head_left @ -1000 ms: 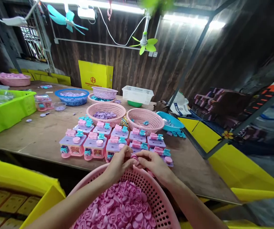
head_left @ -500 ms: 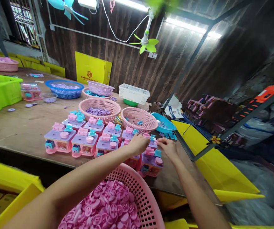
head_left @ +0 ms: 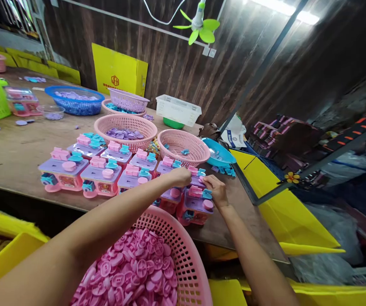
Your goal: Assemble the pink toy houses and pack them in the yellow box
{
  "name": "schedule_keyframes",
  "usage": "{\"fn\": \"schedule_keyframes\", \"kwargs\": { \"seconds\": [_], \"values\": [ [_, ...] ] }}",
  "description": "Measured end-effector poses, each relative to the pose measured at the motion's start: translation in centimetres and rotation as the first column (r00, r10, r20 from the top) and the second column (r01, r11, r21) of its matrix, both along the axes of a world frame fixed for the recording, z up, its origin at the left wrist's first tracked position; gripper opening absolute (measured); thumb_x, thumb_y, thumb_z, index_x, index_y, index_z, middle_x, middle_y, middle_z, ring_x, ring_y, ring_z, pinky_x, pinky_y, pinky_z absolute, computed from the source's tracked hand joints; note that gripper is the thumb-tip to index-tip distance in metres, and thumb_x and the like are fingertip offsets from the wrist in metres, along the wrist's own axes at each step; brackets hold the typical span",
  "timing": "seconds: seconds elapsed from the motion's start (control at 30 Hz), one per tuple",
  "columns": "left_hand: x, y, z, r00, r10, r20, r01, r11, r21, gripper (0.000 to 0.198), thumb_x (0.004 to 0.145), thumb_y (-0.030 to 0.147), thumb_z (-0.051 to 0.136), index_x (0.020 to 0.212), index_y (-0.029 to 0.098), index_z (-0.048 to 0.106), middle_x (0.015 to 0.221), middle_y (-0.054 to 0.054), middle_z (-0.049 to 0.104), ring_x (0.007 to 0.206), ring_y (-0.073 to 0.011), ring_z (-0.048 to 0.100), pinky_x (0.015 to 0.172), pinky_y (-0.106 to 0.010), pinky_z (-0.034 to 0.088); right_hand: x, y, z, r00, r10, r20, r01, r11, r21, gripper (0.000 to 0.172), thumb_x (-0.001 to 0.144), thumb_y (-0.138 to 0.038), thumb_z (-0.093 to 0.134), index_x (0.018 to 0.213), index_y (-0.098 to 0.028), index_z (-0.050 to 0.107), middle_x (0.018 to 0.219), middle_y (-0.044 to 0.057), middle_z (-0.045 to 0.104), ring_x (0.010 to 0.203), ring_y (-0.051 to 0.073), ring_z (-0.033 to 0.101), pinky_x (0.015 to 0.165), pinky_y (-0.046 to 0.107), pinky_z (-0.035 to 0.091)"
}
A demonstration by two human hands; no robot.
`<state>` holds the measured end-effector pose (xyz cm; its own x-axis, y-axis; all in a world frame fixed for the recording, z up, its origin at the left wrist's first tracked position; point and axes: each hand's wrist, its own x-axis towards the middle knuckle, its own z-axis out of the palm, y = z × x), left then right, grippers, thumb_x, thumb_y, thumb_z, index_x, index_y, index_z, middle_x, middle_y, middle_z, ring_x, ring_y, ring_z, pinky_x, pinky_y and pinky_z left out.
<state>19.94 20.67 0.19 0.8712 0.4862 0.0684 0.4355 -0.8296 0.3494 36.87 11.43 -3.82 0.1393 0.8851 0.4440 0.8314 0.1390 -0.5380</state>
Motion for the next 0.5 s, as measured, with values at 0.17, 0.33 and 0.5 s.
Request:
{"fn": "schedule_keyframes", "kwargs": {
  "seconds": [0.17,0.33,0.5],
  "values": [
    [-0.11,-0.6,0.7,0.996,-0.005,-0.091,0.006,1.0,0.017,0.027,0.079,0.013,0.044,0.088,0.006,0.069,0.089,-0.02,0.067,0.084,-0.0286,0.062,0.069,-0.03,0.042,0.41,-0.2,0.14,0.982,0.076,0.173,-0.066,0.996,-0.063,0.028,0.087,-0.037,0.042,0.082,-0.021,0.064,0.086,0.007,0.061,0.087,0.02,0.055,0.081,0.03,0.041],
    [-0.03,-0.57,0.71,0.995,0.021,-0.093,-0.021,1.0,-0.001,0.028,0.079,0.014,0.044,0.089,0.007,0.068,0.09,-0.018,0.067,0.087,-0.0275,0.062,0.072,-0.03,0.042,0.9,0.17,0.2,0.974,0.104,0.199,-0.096,0.994,-0.047,0.029,0.087,-0.035,0.042,0.082,-0.021,0.067,0.085,0.006,0.061,0.083,0.018,0.057,0.077,0.028,0.043],
    [0.0,0.02,0.22,1.0,0.024,0.001,-0.024,0.998,-0.056,0.022,0.074,0.008,0.049,0.084,0.007,0.068,0.087,-0.015,0.068,0.085,-0.0254,0.062,0.074,-0.029,0.042,0.57,-0.2,0.76,0.987,0.035,0.159,-0.02,0.995,-0.093,0.024,0.081,-0.032,0.05,0.085,-0.021,0.07,0.082,0.005,0.062,0.079,0.018,0.059,0.073,0.029,0.044]
  ]
}}
